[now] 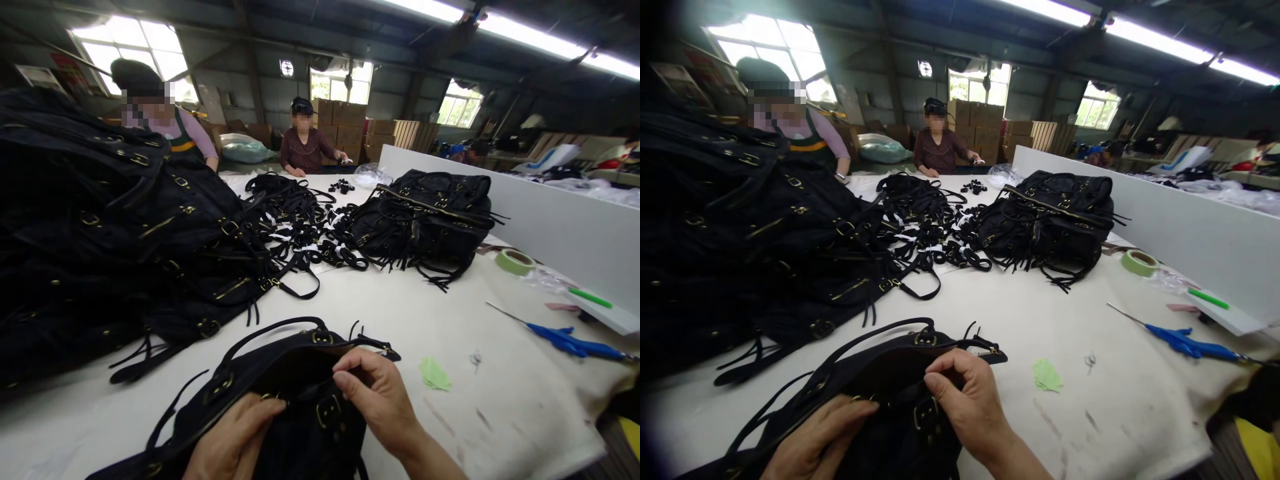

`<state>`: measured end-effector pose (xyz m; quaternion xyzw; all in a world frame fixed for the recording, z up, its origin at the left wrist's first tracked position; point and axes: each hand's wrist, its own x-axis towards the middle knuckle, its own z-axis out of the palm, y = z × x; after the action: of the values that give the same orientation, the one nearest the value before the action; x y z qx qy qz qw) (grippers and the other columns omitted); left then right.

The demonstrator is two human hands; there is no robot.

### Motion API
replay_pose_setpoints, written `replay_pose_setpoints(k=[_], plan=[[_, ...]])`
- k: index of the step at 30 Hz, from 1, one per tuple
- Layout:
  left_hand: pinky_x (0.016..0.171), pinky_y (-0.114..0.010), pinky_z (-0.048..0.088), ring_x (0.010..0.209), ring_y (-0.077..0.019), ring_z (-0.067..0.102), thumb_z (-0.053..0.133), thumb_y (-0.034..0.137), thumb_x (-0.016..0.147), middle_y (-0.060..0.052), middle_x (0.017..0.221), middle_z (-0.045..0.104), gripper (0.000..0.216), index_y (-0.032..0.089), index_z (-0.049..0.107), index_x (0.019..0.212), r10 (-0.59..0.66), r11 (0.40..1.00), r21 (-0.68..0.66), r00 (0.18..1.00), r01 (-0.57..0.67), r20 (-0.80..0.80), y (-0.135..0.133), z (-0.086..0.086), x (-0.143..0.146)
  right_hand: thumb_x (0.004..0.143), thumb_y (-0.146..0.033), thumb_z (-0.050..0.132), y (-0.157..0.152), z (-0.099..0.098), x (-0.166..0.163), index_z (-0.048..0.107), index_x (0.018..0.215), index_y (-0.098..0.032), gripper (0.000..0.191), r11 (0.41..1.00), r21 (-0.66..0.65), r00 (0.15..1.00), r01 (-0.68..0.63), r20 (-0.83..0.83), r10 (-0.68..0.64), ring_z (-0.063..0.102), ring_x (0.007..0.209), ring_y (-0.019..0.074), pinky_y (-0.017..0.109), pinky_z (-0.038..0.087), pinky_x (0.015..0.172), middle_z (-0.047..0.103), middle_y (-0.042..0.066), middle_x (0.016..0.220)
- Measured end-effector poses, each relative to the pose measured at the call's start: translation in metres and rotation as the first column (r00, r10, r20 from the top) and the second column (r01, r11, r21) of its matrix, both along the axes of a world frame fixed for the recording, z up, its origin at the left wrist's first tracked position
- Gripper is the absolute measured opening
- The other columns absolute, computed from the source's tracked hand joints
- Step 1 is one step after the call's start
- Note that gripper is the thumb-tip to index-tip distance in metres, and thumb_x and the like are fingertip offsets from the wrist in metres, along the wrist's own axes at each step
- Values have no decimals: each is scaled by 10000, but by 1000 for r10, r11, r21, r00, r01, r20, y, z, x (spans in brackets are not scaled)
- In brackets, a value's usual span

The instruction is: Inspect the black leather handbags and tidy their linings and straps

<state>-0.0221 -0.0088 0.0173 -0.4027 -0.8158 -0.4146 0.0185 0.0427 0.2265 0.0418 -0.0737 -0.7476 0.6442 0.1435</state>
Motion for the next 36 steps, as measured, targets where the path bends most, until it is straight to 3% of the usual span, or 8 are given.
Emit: replay_pose_setpoints(k=[2,4,6,8,13,22,27,36], plan=[[712,-125,503,795,-86,641,434,129,910,32,861,617,324,336,626,1070,-84,989,-117,996,85,7,3,3,-4,846,-278,658,-1,-1,1,682,805,-207,85,998,68,999,10,-31,-7,530,641,136,235,390,572,612,-7,720],[667,-134,497,765,-90,633,405,94,884,26,835,602,377,339,652,1028,-140,969,-200,989,144,38,9,6,-6,855,-197,622,-4,-1,1,673,818,-201,64,968,249,993,1,-116,29,562,705,143,242,409,637,622,2,758],[633,-137,491,722,-85,616,385,99,896,23,797,576,399,344,642,1076,-187,968,-158,980,196,67,16,7,-8,856,-133,588,-7,0,1,663,831,-194,100,919,394,981,-29,-166,102,577,741,142,243,411,673,622,7,786],[620,-132,490,677,-73,596,379,140,936,31,766,553,381,351,597,1167,-213,975,-47,973,217,87,22,7,-9,862,-120,579,-9,0,-1,657,837,-193,110,901,428,978,-69,-151,146,583,741,135,237,412,670,619,6,794],[771,-147,529,872,-106,655,477,228,937,17,981,653,297,314,534,1215,29,998,49,999,-28,-27,22,17,-13,888,-141,574,-11,7,-9,661,810,-198,131,900,419,984,-118,-75,164,590,766,144,245,423,695,628,7,812],[670,-128,532,757,-115,678,490,451,924,23,885,695,252,265,591,1060,286,956,3,929,-294,-234,-10,58,-28,812,-106,670,-43,23,-48,722,796,-200,109,965,108,962,-240,-103,251,636,736,136,219,466,708,694,-24,777],[679,-133,527,704,-101,663,484,436,934,39,829,683,252,268,574,1098,273,958,-22,934,-285,-230,-12,63,-35,844,-176,647,-64,20,-72,738,824,-164,94,928,-83,930,-362,-92,355,591,647,127,213,435,611,661,-22,700],[752,-199,538,711,-132,652,480,428,934,23,863,676,227,267,600,1038,252,963,-4,912,-268,-324,0,69,-42,840,-269,659,-69,10,-79,750,811,-181,130,901,-194,922,-387,-107,373,542,588,118,214,420,585,632,-25,660]])
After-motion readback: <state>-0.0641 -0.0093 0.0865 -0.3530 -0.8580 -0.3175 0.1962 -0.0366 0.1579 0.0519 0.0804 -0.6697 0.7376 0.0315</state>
